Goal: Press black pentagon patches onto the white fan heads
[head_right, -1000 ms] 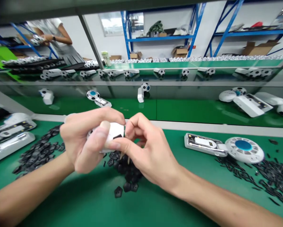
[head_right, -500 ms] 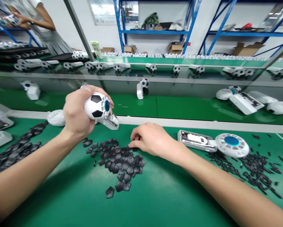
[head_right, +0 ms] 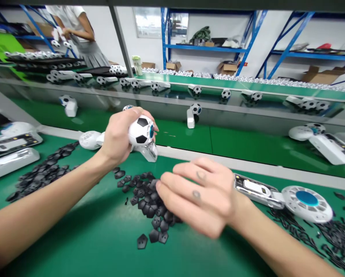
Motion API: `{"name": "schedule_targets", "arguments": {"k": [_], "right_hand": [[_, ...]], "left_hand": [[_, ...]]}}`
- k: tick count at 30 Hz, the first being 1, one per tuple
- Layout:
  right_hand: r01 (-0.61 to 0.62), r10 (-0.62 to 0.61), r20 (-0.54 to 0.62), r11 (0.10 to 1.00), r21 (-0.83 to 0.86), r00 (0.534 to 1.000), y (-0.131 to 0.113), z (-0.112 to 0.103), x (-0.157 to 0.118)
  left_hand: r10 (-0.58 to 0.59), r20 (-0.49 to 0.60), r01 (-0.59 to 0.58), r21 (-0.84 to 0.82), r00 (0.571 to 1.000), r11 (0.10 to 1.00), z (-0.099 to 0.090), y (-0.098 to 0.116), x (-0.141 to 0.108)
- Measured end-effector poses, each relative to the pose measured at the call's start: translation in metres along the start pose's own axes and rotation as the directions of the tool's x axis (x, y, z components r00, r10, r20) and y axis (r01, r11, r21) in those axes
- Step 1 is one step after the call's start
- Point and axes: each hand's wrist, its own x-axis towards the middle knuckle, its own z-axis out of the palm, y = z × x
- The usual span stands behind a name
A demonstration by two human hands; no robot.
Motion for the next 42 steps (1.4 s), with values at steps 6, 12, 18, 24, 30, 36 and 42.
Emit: {"name": "schedule_targets", "arguments": {"k": [6, 12, 18, 24, 30, 36, 42], "right_hand": [[0.076, -0.067, 0.074, 0.990, -0.118, 0.995, -0.008, -0.022, 0.002], [-0.098, 0.098, 0.004, 0.989, 0.109, 0.995, -0.003, -0.005, 0.006], [-0.501, 0.451, 0.548, 0.863, -0.066, 0.705, 0.021, -0.007, 0.001], [-0.562, 0.524, 0.769, 0.783, -0.265, 0.366, 0.028, 0.013, -0.017], [-0.627, 0.505, 0.765, 0.759, -0.174, 0.399, 0.027, 0.024, -0.015], [-0.663, 0.507, 0.763, 0.735, -0.141, 0.400, 0.029, 0.026, -0.018], [-0.723, 0.473, 0.746, 0.691, 0.016, 0.469, 0.032, 0.025, -0.017]], "left_hand": [[-0.067, 0.047, 0.063, 0.088, 0.997, 0.994, -0.008, 0.003, 0.001], [-0.100, 0.166, 0.011, 0.468, 0.981, 0.884, -0.021, 0.015, 0.011], [-0.396, 0.169, 0.216, 0.619, 0.902, 0.755, -0.037, 0.029, 0.022], [-0.668, 0.204, 0.502, 0.514, 0.716, 0.696, -0.046, 0.037, 0.028], [-0.695, 0.265, 0.588, 0.384, 0.668, 0.712, -0.053, 0.035, 0.030], [-0.629, 0.257, 0.619, 0.130, 0.734, 0.775, -0.048, 0.032, 0.029], [-0.554, 0.206, 0.591, -0.302, 0.806, 0.748, -0.040, 0.035, 0.028]]}}
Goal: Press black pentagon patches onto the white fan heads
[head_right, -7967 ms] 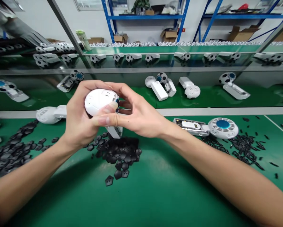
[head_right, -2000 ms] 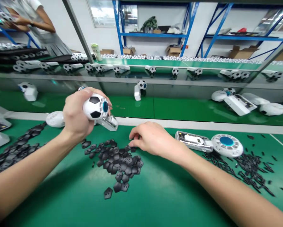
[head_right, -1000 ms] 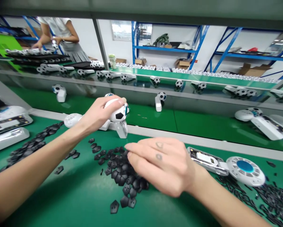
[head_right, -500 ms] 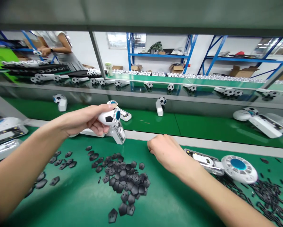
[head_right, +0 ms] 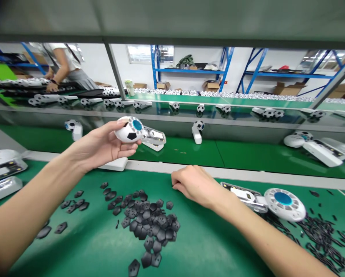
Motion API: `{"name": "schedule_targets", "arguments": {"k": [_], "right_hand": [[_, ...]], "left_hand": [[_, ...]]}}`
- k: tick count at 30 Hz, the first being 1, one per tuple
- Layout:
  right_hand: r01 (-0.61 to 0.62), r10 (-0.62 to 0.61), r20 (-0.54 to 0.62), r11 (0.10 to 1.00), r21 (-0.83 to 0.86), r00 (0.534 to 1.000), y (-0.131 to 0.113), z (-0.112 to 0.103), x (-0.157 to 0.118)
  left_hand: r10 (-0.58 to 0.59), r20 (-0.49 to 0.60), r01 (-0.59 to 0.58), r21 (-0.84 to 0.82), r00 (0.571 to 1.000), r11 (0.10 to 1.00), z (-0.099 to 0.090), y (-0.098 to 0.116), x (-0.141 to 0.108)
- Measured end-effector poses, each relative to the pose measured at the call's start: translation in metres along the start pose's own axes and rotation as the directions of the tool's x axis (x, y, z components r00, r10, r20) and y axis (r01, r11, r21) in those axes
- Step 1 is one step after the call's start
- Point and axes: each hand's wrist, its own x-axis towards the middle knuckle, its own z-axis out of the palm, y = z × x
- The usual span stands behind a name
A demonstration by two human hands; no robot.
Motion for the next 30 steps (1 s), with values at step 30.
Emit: {"name": "schedule_targets", "arguments": {"k": [30], "right_hand": [[0.407, -0.715, -0.496, 0.693, -0.595, 0.492, -0.042, -0.043, -0.046]], "left_hand": [[0.167, 0.255, -0.168, -0.018, 0.952, 0.986, 0.043, -0.054, -0.026]]}}
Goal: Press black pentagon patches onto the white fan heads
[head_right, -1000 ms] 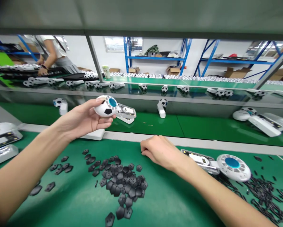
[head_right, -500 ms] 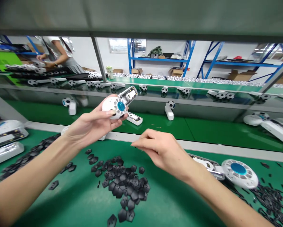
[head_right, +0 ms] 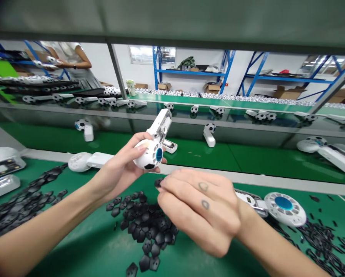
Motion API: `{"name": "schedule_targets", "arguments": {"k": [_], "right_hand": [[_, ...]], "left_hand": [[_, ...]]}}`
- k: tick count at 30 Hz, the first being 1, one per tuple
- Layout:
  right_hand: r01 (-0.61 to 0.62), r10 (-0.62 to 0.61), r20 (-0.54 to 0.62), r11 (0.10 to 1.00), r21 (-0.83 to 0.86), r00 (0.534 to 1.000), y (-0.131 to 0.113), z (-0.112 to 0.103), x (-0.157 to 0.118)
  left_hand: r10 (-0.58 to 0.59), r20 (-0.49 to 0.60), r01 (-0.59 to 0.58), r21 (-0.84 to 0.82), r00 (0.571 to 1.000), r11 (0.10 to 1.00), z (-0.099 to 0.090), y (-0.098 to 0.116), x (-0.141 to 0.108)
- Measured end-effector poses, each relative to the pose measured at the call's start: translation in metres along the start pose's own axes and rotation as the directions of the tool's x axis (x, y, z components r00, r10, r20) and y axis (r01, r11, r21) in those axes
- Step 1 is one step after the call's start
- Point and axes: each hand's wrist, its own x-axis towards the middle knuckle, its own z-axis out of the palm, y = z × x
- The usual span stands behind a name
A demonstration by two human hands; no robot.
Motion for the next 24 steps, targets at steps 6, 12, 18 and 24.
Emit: {"name": "schedule_targets", "arguments": {"k": [6, 12, 18, 24], "right_hand": [[0.017, -0.017, -0.026, 0.999, 0.028, 1.000, 0.000, 0.005, 0.000], [-0.477, 0.521, -0.049, 0.811, 0.338, 0.852, -0.004, 0.020, 0.008], [-0.713, 0.772, 0.323, 0.229, 0.663, 0.547, 0.000, 0.021, 0.019], [-0.689, 0.784, 0.470, -0.074, 0.721, 0.407, 0.002, 0.023, 0.019]], "left_hand": [[0.069, 0.009, -0.070, 0.111, 0.998, 0.991, 0.004, -0.004, -0.004], [0.107, -0.002, -0.103, 0.257, 0.994, 0.961, 0.001, -0.010, -0.002], [0.136, 0.066, -0.151, 0.434, 0.988, 0.888, 0.000, -0.013, -0.005], [0.177, 0.118, -0.213, 0.530, 0.977, 0.821, 0.004, -0.012, -0.011]]}}
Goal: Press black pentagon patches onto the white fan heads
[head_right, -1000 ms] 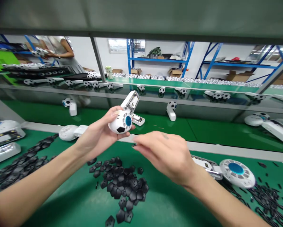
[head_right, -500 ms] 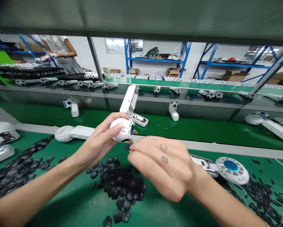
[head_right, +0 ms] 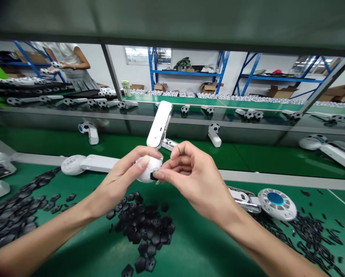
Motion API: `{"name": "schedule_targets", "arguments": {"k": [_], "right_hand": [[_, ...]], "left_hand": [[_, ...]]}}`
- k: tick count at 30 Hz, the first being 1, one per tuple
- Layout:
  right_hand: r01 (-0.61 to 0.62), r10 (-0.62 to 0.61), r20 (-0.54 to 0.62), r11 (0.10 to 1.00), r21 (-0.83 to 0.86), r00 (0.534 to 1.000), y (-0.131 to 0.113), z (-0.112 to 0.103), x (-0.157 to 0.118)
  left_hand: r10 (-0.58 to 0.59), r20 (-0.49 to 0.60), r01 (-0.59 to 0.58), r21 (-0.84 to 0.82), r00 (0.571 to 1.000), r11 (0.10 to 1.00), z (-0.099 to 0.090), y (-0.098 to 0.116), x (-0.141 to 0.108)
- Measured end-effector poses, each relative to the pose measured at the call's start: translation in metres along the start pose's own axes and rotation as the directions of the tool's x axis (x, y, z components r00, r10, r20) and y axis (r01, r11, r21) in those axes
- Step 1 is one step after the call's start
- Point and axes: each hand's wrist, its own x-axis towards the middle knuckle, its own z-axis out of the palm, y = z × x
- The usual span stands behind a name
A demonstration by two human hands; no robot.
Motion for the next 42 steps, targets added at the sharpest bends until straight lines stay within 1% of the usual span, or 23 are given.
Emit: {"name": "schedule_targets", "arguments": {"k": [5, 8, 11, 14, 16, 18, 23, 25, 27, 28, 29, 30, 31, 32, 33, 35, 36, 37, 39, 42], "right_hand": [[-0.025, 0.026, -0.048, 0.999, 0.032, 0.999, 0.004, 0.004, -0.001], [-0.047, 0.049, -0.036, 0.998, 0.052, 0.998, 0.005, 0.003, -0.002], [-0.071, 0.074, -0.022, 0.992, 0.106, 0.997, 0.005, 0.002, -0.002], [-0.129, 0.134, -0.032, 0.983, 0.132, 0.990, 0.004, 0.002, -0.002], [-0.180, 0.185, -0.028, 0.974, 0.138, 0.982, 0.001, 0.003, -0.002], [-0.205, 0.207, -0.006, 0.969, 0.139, 0.978, -0.002, 0.004, -0.003], [-0.178, 0.167, 0.116, 0.980, 0.090, 0.979, -0.011, -0.001, -0.004], [-0.160, 0.149, 0.140, 0.984, 0.076, 0.979, -0.012, -0.005, -0.003], [-0.135, 0.131, 0.096, 0.990, 0.038, 0.987, -0.009, -0.009, 0.001], [-0.126, 0.127, 0.053, 0.992, -0.020, 0.990, -0.006, -0.012, 0.003], [-0.128, 0.130, 0.014, 0.985, -0.114, 0.991, -0.001, -0.014, 0.005], [-0.140, 0.144, -0.002, 0.961, -0.237, 0.990, 0.004, -0.016, 0.007], [-0.159, 0.180, 0.023, 0.914, -0.374, 0.983, 0.009, -0.018, 0.008], [-0.170, 0.243, 0.082, 0.848, -0.502, 0.967, 0.014, -0.019, 0.009], [-0.168, 0.323, 0.160, 0.782, -0.601, 0.933, 0.019, -0.020, 0.009], [-0.131, 0.462, 0.293, 0.689, -0.713, 0.837, 0.027, -0.018, 0.008], [-0.108, 0.497, 0.326, 0.662, -0.742, 0.804, 0.030, -0.016, 0.007], [-0.085, 0.509, 0.338, 0.639, -0.764, 0.792, 0.033, -0.014, 0.006], [-0.035, 0.490, 0.328, 0.595, -0.803, 0.808, 0.036, -0.009, 0.004], [0.047, 0.444, 0.312, 0.514, -0.857, 0.840, 0.039, -0.003, -0.002]], "left_hand": [[0.045, -0.038, -0.042, 0.089, 0.998, 0.995, 0.001, 0.000, -0.001], [0.081, -0.054, -0.073, 0.128, 0.995, 0.989, 0.002, -0.002, -0.002], [0.098, -0.095, -0.081, 0.166, 0.991, 0.983, 0.004, -0.005, -0.002], [0.117, -0.147, -0.085, 0.208, 0.982, 0.974, 0.006, -0.009, -0.002], [0.154, -0.169, -0.113, 0.229, 0.973, 0.967, 0.007, -0.011, -0.002], [0.190, -0.180, -0.146, 0.232, 0.965, 0.962, 0.007, -0.013, -0.001], [0.208, -0.204, -0.167, 0.204, 0.957, 0.965, 0.004, -0.016, 0.001], [0.212, -0.224, -0.169, 0.199, 0.951, 0.965, 0.003, -0.016, 0.002], [0.189, -0.234, -0.152, 0.169, 0.954, 0.974, 0.002, -0.015, 0.002], [0.167, -0.234, -0.138, 0.138, 0.958, 0.981, 0.002, -0.016, 0.003], [0.141, -0.232, -0.120, 0.100, 0.962, 0.988, 0.002, -0.016, 0.004], [0.114, -0.233, -0.104, 0.056, 0.966, 0.993, 0.002, -0.018, 0.005], [0.088, -0.237, -0.089, 0.008, 0.967, 0.996, 0.001, -0.020, 0.006], [0.061, -0.244, -0.073, -0.040, 0.968, 0.997, -0.001, -0.023, 0.008], [0.030, -0.252, -0.054, -0.086, 0.967, 0.995, -0.002, -0.026, 0.010], [-0.049, -0.280, 0.002, -0.166, 0.959, 0.986, -0.006, -0.030, 0.015], [-0.091, -0.297, 0.032, -0.199, 0.951, 0.979, -0.009, -0.032, 0.017], [-0.131, -0.310, 0.060, -0.228, 0.942, 0.972, -0.011, -0.033, 0.019], [-0.184, -0.328, 0.090, -0.282, 0.927, 0.955, -0.015, -0.033, 0.022], [-0.203, -0.323, 0.088, -0.338, 0.924, 0.937, -0.019, -0.031, 0.026]]}}
